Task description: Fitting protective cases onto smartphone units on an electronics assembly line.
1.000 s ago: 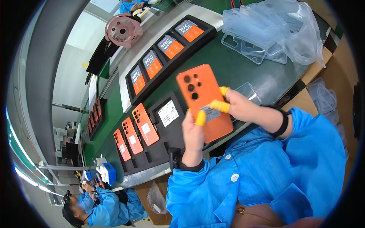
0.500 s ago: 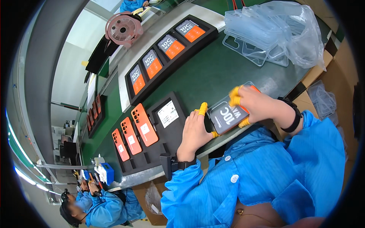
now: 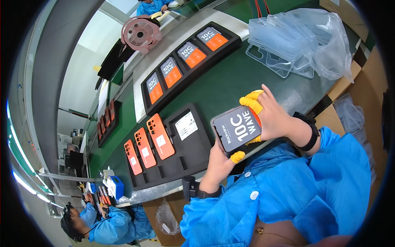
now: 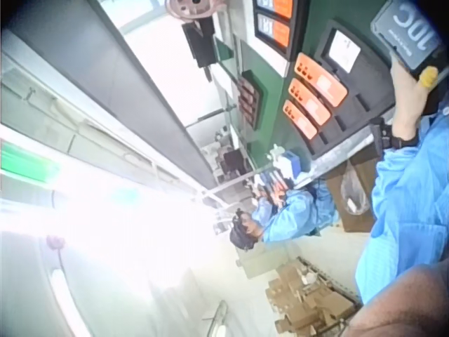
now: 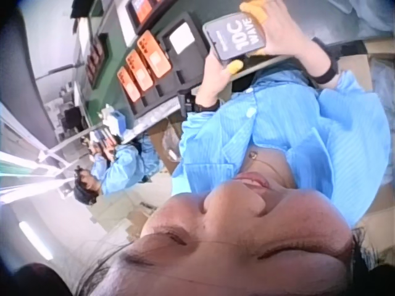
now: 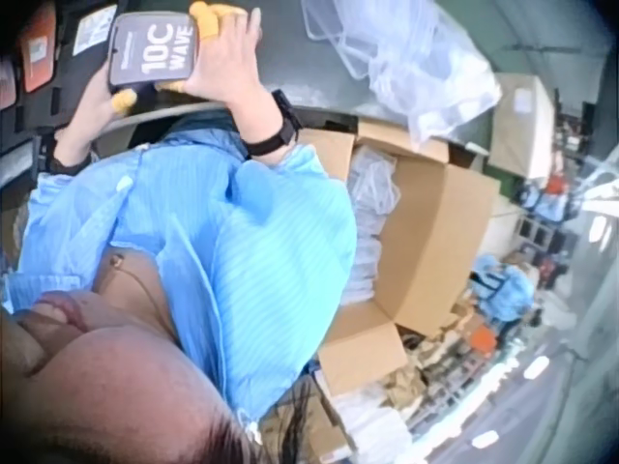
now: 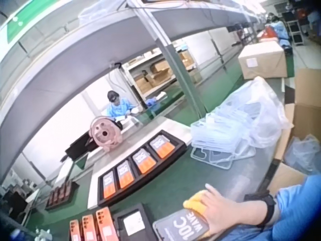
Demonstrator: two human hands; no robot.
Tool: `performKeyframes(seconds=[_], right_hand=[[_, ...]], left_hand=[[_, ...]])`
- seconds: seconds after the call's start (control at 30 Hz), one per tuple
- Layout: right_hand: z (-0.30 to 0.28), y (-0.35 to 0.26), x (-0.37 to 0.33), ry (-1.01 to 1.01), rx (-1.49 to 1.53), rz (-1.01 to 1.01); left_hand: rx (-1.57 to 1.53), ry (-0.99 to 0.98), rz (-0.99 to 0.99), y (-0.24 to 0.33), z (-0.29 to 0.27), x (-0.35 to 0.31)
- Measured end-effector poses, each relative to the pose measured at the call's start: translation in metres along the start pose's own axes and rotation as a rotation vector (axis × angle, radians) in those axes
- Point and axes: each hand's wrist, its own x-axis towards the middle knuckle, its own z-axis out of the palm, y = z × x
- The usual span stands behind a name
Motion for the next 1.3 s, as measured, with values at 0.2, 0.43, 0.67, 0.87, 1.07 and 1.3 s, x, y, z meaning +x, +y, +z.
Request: performKeyframes(seconds=[0.2,0.43,0.67,0.87,1.07,1.3], right_hand=[[0.009,-0.015,0.0,0.157,-0.07,0.011],[0.0,-0.019,0.023,0.047,0.376,0.114],[-0.016,-0.012,0.03,-0.244,0.263,0.261],[0.001,-0.033,0.018,0.021,1.047,0.474],[0.023,-0.051,0.024,0.23,1.184,0.372],[-0.006,-0.038,0.032,0.202,0.691,0.183]], left_hand=[[0.142,0.271,0.044,0.018,0.009,-0.003],[0.33,0.327,0.103,0.024,0.006,0.0],[0.246,0.223,-0.006,0.021,-0.01,-0.003],[0.26,-0.243,-0.081,0.001,0.001,-0.006],[0.231,0.082,-0.04,-0.01,0.002,-0.014],[-0.235,-0.074,-0.204,0.019,-0.018,-0.034]])
